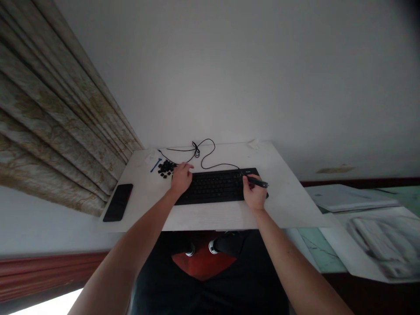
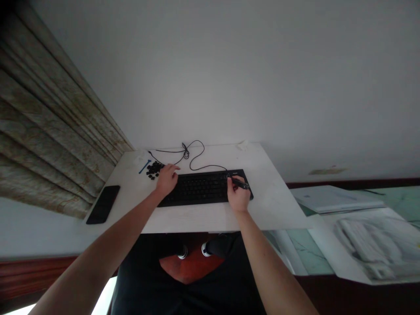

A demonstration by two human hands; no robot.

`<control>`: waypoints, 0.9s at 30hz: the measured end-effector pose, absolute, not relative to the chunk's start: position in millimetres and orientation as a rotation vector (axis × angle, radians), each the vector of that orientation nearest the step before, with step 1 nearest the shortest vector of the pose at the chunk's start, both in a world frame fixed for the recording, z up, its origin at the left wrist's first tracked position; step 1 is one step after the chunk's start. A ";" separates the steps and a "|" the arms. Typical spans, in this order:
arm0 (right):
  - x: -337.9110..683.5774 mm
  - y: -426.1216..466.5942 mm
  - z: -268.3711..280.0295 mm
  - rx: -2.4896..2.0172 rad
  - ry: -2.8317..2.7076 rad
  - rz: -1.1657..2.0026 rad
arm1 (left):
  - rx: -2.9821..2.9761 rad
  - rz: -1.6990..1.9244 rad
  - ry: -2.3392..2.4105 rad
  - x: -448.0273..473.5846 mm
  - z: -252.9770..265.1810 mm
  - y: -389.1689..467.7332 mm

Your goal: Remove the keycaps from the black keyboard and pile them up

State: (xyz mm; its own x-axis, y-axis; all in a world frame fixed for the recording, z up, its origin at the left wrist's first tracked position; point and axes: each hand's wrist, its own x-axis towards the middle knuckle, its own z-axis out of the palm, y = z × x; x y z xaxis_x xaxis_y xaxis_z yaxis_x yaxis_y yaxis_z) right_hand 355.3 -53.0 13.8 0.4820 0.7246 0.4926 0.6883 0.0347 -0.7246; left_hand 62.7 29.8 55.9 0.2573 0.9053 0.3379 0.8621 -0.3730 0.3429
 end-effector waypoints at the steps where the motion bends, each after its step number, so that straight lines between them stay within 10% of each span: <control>1: 355.4 -52.8 13.6 -1.677 -1.221 0.042 | 2.455 0.706 1.603 82.0 54.7 23.4; 27: 335.8 -6.4 61.2 -1.686 -1.565 0.591 | 2.298 0.678 1.526 169.3 28.4 0.5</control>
State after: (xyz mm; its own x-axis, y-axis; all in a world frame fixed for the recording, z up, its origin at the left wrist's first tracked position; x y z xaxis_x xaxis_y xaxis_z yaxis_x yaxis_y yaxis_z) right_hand 335.8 -6.4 61.2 0.1466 0.9773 0.1530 0.6321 0.0264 -0.7744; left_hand 169.3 0.5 28.4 0.3248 0.9203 0.2182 0.7789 -0.3912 0.4902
